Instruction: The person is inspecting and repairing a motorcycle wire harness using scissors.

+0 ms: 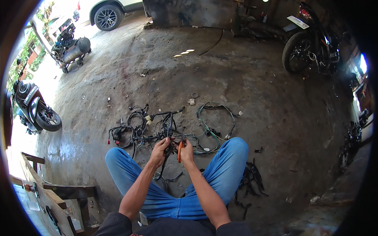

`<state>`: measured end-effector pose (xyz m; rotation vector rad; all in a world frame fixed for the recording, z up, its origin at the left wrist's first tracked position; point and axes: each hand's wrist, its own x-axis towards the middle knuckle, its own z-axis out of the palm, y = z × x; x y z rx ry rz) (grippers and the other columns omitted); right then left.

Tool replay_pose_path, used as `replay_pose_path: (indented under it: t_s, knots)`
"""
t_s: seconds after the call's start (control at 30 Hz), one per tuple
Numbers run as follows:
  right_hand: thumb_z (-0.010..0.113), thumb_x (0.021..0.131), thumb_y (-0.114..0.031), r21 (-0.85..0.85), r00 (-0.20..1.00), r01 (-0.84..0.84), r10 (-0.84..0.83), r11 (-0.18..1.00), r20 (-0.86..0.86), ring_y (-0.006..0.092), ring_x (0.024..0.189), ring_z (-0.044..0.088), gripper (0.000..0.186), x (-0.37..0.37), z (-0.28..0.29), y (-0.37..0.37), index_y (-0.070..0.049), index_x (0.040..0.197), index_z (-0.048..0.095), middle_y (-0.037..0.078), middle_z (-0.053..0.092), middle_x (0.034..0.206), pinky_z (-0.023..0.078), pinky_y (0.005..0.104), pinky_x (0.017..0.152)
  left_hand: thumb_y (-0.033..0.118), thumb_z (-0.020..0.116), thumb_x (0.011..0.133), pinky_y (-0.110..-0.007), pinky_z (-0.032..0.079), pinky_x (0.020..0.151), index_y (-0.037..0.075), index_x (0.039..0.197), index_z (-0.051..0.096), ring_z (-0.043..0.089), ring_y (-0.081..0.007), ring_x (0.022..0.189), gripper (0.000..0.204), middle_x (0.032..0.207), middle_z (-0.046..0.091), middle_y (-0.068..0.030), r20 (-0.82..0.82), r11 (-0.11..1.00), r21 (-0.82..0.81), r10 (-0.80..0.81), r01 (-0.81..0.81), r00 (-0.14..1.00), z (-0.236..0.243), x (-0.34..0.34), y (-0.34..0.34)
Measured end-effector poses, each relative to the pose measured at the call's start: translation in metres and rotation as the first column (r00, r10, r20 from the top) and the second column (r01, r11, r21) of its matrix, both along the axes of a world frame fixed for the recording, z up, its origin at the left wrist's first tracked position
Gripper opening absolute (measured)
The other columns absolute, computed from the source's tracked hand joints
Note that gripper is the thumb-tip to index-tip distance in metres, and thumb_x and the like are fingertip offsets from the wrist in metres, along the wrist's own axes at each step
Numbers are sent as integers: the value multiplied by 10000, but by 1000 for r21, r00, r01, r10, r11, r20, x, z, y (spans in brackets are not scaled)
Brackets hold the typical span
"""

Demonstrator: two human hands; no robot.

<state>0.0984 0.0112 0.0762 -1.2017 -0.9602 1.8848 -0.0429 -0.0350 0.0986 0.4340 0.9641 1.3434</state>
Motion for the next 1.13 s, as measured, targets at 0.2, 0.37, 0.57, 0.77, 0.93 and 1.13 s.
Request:
replay_pose_path:
  t_s: [0.2, 0.37, 0.57, 0.77, 0.93, 1.13]
  knots:
    - [680, 973, -218, 167, 992, 110, -97, 980, -86, 84, 884, 594, 232, 17, 43, -22, -68, 1042, 517, 2, 556, 888, 491, 239, 816, 262, 485, 1066, -241, 520, 843, 27, 1422, 508, 628, -75, 927, 427, 1060, 663, -5, 62, 998, 30, 51, -53, 997, 19, 15, -6]
    - [751, 918, -173, 183, 994, 29, -9, 983, -111, 53, 851, 524, 286, 24, 56, -34, -82, 1057, 517, -28, 522, 900, 451, 226, 733, 258, 493, 1069, -227, 485, 793, 25, 1420, 518, 581, -57, 902, 421, 1047, 625, 20, -113, 994, 98, -31, 42, 993, 28, 8, -4]
    - [790, 876, -130, 172, 998, 9, 2, 985, -65, 51, 815, 526, 329, 16, 60, -31, -77, 1066, 527, -36, 543, 878, 454, 231, 709, 212, 567, 1030, -284, 498, 780, -27, 1317, 567, 595, -109, 899, 373, 1017, 659, -50, -769, 984, 130, 24, 119, 639, 18, 4, -6]
    - [747, 780, 2, 528, 926, -48, -161, 848, 342, 157, 867, 674, 378, 2, 64, -15, -17, 1131, 610, 86, 691, 968, 512, 284, 770, 127, 662, 957, -297, 495, 707, -45, 1259, 464, 610, -136, 796, 400, 891, 645, -105, -587, 998, -65, -53, 18, 808, 37, -19, 14]
    - [768, 777, -18, 779, 816, -127, -381, 614, 434, 176, 836, 667, 373, 18, 25, -4, -32, 1115, 611, 90, 680, 930, 513, 300, 749, 115, 689, 933, -254, 489, 596, 60, 1148, 520, 547, -95, 664, 278, 769, 556, -1, 105, 995, -76, 75, -67, 992, 57, -137, 33]
    - [810, 842, -129, 337, 998, -9, -12, 941, 59, 143, 870, 630, 469, 5, 28, 5, -117, 1232, 550, 48, 667, 998, 492, 281, 738, 113, 632, 978, -302, 543, 646, 50, 1160, 485, 601, -144, 726, 243, 920, 620, -70, -167, 760, 346, 627, -551, 760, 114, -164, 52]
